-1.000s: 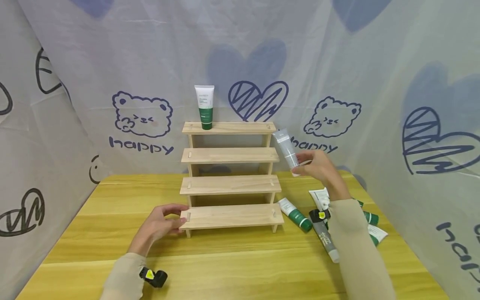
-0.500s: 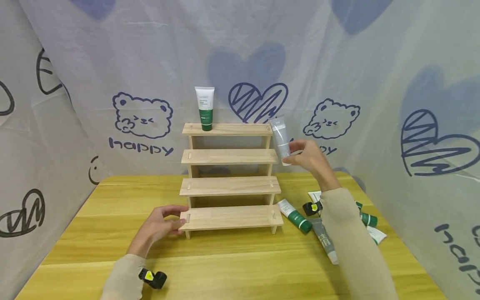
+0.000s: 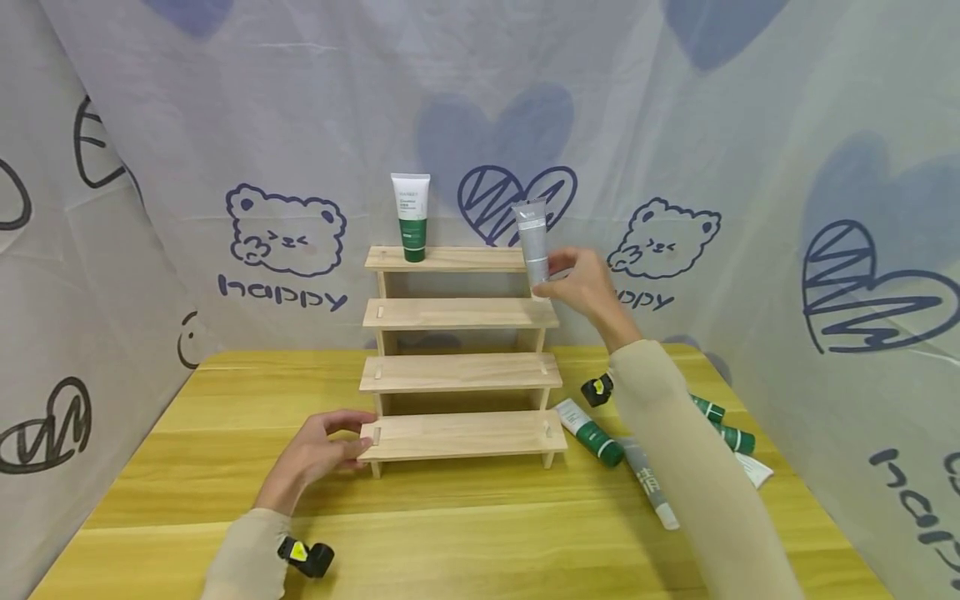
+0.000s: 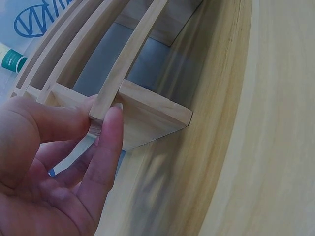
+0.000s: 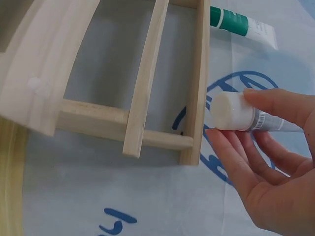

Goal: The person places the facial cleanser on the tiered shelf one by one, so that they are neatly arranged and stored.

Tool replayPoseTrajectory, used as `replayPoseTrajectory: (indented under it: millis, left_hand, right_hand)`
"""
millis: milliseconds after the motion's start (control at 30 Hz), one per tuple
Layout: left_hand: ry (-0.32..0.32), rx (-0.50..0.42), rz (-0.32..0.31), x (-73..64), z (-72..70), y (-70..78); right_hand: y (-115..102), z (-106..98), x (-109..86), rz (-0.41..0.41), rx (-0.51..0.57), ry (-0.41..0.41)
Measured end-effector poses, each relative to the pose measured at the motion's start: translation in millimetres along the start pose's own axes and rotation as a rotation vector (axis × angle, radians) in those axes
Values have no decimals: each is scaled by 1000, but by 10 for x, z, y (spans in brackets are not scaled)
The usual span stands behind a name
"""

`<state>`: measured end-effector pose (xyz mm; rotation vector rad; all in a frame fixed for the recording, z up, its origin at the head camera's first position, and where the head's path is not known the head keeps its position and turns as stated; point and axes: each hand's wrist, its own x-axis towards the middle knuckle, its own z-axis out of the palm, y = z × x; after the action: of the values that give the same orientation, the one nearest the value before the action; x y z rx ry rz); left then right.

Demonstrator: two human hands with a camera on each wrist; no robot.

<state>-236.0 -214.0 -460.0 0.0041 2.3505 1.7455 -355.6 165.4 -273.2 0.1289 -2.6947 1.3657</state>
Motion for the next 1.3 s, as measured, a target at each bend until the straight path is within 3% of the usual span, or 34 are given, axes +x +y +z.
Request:
replayPoseTrajectory:
  millis: [733, 1100, 1300]
  left_hand:
    - [15, 0, -3, -21, -22, -21]
    - [16, 4, 2, -15, -3, -23]
    - [17, 5, 7, -7, 10, -16]
  right_hand:
    - [-367, 362, 416, -126, 90, 46]
    - [-355, 565, 613, -153, 168, 82]
    - [-327, 644, 691, -179, 185, 140]
